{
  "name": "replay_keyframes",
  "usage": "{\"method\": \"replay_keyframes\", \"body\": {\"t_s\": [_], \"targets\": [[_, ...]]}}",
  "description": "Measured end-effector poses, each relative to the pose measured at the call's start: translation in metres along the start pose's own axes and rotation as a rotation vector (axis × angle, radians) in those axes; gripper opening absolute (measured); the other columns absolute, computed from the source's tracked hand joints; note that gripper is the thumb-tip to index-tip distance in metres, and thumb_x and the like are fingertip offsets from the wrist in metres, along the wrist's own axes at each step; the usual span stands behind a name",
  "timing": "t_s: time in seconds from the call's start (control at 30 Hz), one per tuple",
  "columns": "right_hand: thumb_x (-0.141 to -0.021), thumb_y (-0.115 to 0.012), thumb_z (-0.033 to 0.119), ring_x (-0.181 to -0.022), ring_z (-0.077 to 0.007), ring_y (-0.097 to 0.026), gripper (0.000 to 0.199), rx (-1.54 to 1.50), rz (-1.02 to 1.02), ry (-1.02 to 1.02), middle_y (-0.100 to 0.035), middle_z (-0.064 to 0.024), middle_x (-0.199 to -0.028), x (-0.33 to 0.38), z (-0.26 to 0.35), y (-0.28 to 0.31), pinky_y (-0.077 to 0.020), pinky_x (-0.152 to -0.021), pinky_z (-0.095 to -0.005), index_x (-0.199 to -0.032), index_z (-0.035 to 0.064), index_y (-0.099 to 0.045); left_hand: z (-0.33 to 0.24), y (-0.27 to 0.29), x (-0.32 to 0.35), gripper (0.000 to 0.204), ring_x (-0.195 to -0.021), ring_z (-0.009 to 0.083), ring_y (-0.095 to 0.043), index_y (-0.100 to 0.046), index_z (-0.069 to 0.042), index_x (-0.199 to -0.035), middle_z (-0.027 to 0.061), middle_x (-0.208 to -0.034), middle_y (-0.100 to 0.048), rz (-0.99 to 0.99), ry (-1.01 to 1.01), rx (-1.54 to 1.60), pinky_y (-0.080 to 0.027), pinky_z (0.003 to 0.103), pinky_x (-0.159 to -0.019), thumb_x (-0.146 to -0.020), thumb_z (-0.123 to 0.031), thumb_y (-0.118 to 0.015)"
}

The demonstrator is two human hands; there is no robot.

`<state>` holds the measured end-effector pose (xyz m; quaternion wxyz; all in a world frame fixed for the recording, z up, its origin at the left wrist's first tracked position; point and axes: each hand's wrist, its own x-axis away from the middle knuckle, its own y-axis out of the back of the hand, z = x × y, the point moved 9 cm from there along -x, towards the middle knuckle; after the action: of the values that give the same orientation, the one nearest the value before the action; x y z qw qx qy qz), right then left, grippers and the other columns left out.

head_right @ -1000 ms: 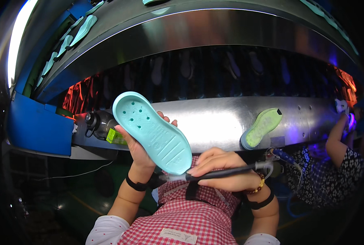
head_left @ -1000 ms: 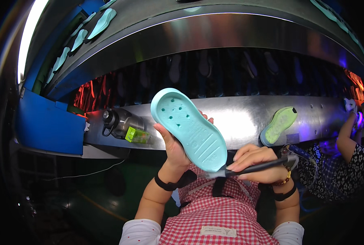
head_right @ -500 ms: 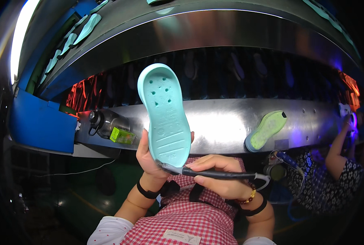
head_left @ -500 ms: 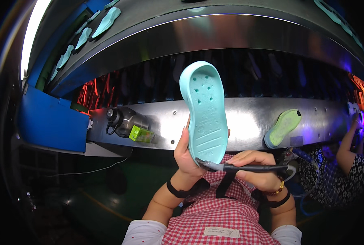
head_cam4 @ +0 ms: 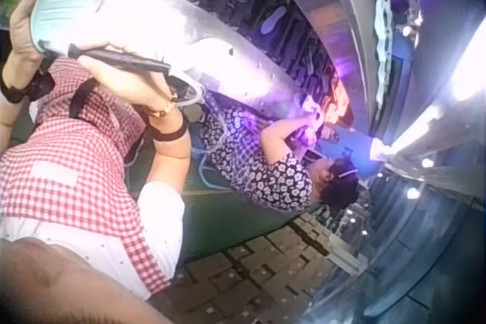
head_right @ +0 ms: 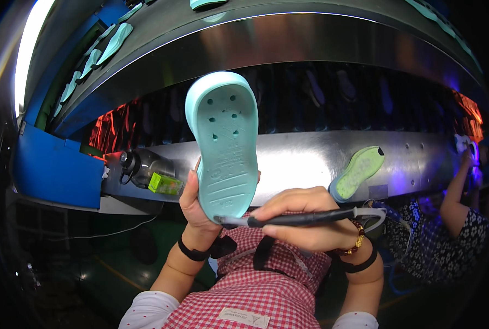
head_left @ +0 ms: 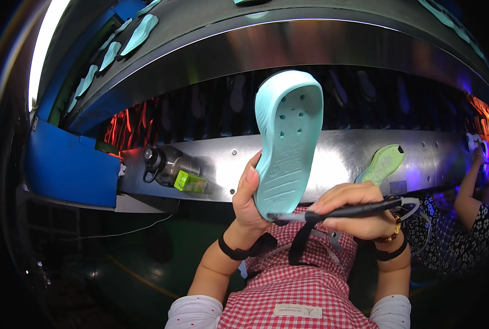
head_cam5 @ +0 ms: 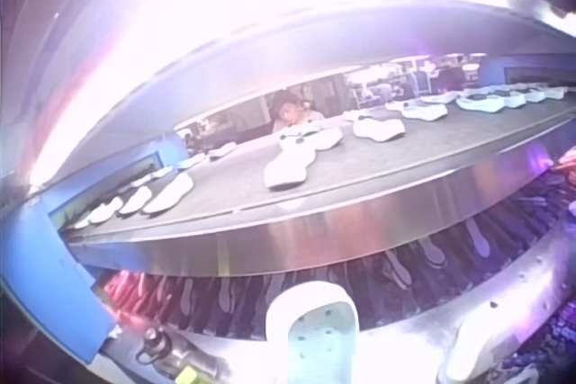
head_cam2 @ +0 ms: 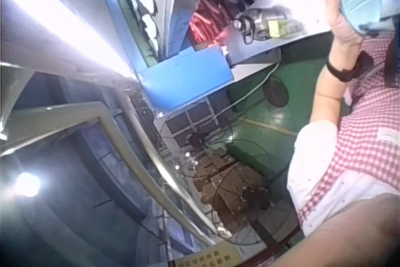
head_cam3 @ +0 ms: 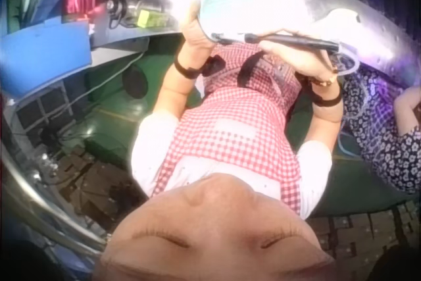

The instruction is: Apply adhesive to the inner surface of shoe soles using a brush and place them back on the conveyor belt.

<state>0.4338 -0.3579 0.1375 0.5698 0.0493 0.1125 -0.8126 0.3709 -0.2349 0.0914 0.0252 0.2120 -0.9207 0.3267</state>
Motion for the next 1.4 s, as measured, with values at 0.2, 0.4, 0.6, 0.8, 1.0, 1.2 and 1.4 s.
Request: {"method": "replay_keyframes", "body": {"t_s": [0.2, 0.4, 0.6, 0.8, 1.0, 1.2, 1.4], "targets": [[-0.07, -0.063, -0.002, -0.088, -0.0201, -0.06, 0.022, -0.368, 0.026, -0.099, -0.063, -0.014, -0.093, 0.011, -0.016, -0.012, -0.0483, -0.078, -0.0297, -0.093, -0.0013, -0.061, -0.001, -0.016, -0.005, 0.062, -0.112, 0.0369, -0.043, -0.03, -0.004, -0.129, 0.0189, -0.126, -0.039, 0.093, 0.125, 0.353, -0.029, 0.055, -0.096, -0.086, -0.049, -0.029], [-0.071, -0.064, 0.002, -0.087, -0.0218, -0.061, 0.021, -0.034, 0.071, -0.03, -0.063, -0.0125, -0.091, 0.004, -0.001, 0.003, -0.0488, -0.077, -0.0294, -0.092, 0.0007, -0.062, 0.024, -0.018, -0.002, 0.047, -0.102, 0.0261, -0.053, -0.035, 0.003, -0.125, 0.0186, -0.116, -0.049, 0.096, 0.487, 0.134, -0.042, 0.036, -0.09, -0.09, -0.028, -0.034], [-0.074, -0.062, 0.008, -0.084, -0.024, -0.061, 0.019, 0.219, 0.273, 0.077, -0.063, -0.0096, -0.092, 0.004, 0.02, -0.001, -0.0495, -0.072, -0.0309, -0.092, 0.0042, -0.061, 0.038, -0.019, 0.012, 0.041, -0.094, 0.0206, -0.057, -0.043, 0.003, -0.119, 0.0157, -0.109, -0.053, 0.095, 0.711, 0.017, -0.048, 0.029, -0.082, -0.087, -0.022, -0.047], [-0.071, -0.061, 0.006, -0.081, -0.0229, -0.063, 0.018, 0.4, 0.431, 0.06, -0.064, -0.0098, -0.091, 0.007, 0.015, -0.005, -0.0497, -0.065, -0.0286, -0.089, 0.0041, -0.063, 0.048, -0.004, 0.022, 0.042, -0.098, 0.0201, -0.055, -0.042, 0.005, -0.121, 0.0181, -0.113, -0.051, 0.105, 0.862, -0.201, -0.044, 0.029, -0.086, -0.086, -0.019, -0.048], [-0.071, -0.062, 0.008, -0.081, -0.0224, -0.062, 0.022, 0.578, 0.451, -0.034, -0.064, -0.0093, -0.092, 0.015, 0.0, 0.004, -0.0498, -0.066, -0.0285, -0.093, 0.0049, -0.061, 0.045, 0.0, 0.021, 0.044, -0.099, 0.0201, -0.054, -0.041, 0.005, -0.121, 0.0186, -0.113, -0.051, 0.139, 0.83, -0.274, -0.046, 0.028, -0.084, -0.086, -0.02, -0.049], [-0.071, -0.065, 0.006, -0.074, -0.0181, -0.063, 0.024, 0.203, 0.192, -0.157, -0.064, -0.0109, -0.085, 0.017, -0.015, 0.016, -0.0489, -0.067, -0.0256, -0.095, 0.0025, -0.062, 0.05, -0.004, 0.015, 0.047, -0.098, 0.0221, -0.055, -0.035, 0.003, -0.125, 0.0175, -0.115, -0.048, 0.034, 0.682, -0.011, -0.048, 0.032, -0.082, -0.086, -0.022, -0.047], [-0.075, -0.059, 0.002, -0.051, -0.0047, -0.052, 0.019, -0.049, -0.402, -0.273, -0.062, -0.0048, -0.074, 0.03, -0.056, 0.076, -0.0414, -0.044, -0.0154, -0.094, 0.0009, -0.063, 0.058, -0.001, 0.009, 0.051, -0.106, 0.0305, -0.05, -0.03, -0.003, -0.13, 0.0189, -0.121, -0.042, 0.026, 0.639, 0.244, -0.047, 0.046, -0.083, -0.085, -0.025, -0.043]]}}
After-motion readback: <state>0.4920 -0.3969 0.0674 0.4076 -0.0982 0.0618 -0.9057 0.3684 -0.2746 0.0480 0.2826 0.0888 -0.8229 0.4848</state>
